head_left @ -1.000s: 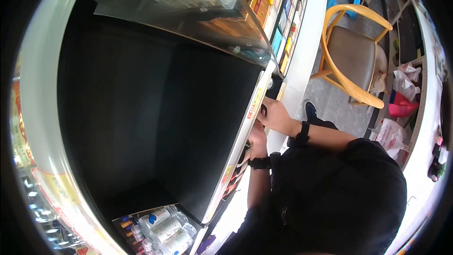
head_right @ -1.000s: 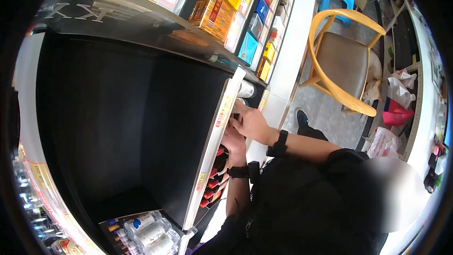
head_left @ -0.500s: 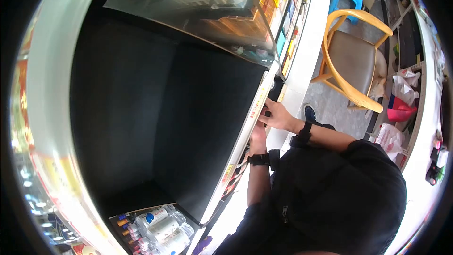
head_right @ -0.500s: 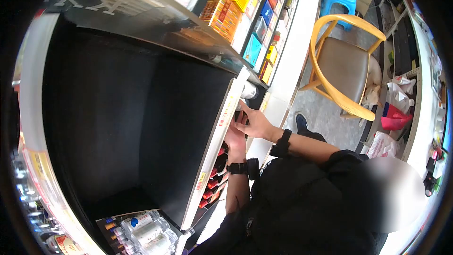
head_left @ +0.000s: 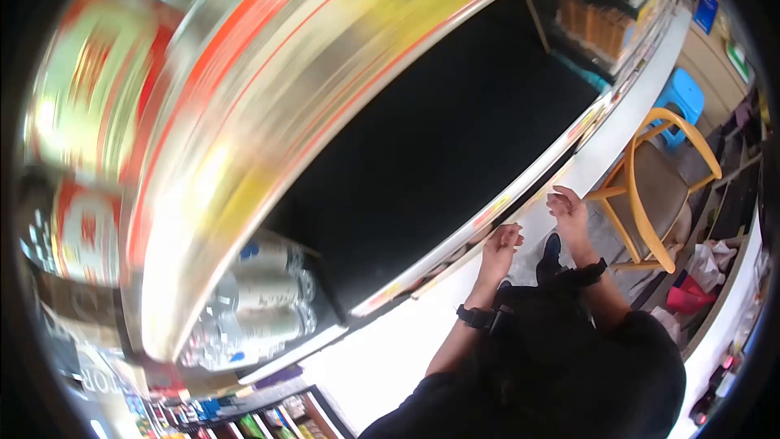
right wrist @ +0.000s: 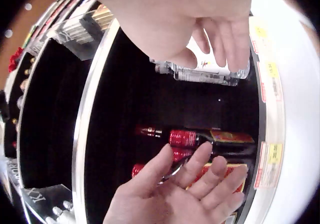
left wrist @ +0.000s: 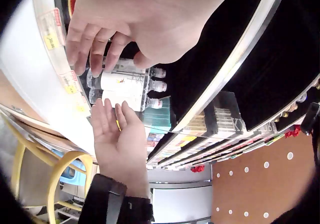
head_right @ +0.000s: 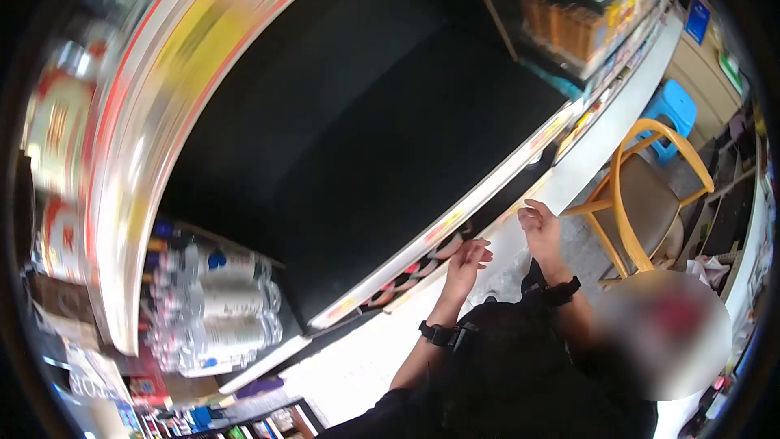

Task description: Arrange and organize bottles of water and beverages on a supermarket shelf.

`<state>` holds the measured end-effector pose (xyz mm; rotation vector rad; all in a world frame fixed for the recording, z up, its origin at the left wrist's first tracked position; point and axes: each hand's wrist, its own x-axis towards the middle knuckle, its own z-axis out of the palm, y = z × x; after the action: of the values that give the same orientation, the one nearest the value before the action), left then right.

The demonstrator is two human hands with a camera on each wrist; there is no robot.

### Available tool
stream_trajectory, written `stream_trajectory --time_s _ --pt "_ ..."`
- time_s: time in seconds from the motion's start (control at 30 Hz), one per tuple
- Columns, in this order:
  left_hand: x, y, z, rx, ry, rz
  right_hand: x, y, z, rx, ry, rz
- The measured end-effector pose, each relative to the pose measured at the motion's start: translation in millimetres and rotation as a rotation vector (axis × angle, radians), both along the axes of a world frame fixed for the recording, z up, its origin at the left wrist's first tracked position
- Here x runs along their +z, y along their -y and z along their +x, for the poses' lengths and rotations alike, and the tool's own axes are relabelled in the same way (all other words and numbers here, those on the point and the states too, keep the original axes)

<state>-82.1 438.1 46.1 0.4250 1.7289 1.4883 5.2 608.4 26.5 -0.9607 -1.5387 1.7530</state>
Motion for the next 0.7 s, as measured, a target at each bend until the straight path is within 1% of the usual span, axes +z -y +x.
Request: stream_trajectory --time_s 0.03,0.13,0.17,0.23,0.27,0.33,0.4,0.43,0.5,0.57,0.63,0.7 --pt "-1 14 2 0.022 0.005 0.013 8 16 3 0.013 0.01 0.002" --pt "-6 45 16 0.066 0.048 0.004 1 58 15 0.095 0.01 -0.018" --pt "-5 56 19 0.076 0.036 0.008 7 71 18 0.156 0.062 -0.042" --pt "2 75 23 0.102 0.002 -0.009 18 97 22 0.206 0.1 -0.05" --pt "1 83 25 0.147 0.011 0.0 20 107 24 0.222 0.128 -0.074" --pt "-3 98 31 0.149 -0.001 -0.013 18 118 29 0.288 0.15 -0.072" --pt "-12 110 38 0.207 -0.014 0.016 19 130 33 0.279 0.119 -0.082" --pt "-14 114 41 0.219 -0.036 0.039 21 135 36 0.311 0.124 -0.07" --pt "-8 123 46 0.266 -0.079 0.025 25 145 43 0.251 0.14 -0.051" --pt "-6 130 51 0.293 -0.127 0.004 22 150 53 0.266 0.144 -0.054" --pt "-10 133 59 0.316 -0.154 0.074 20 157 70 0.262 0.152 -0.061" --pt "-14 136 71 0.298 -0.157 0.062 22 164 88 0.263 0.149 -0.079"
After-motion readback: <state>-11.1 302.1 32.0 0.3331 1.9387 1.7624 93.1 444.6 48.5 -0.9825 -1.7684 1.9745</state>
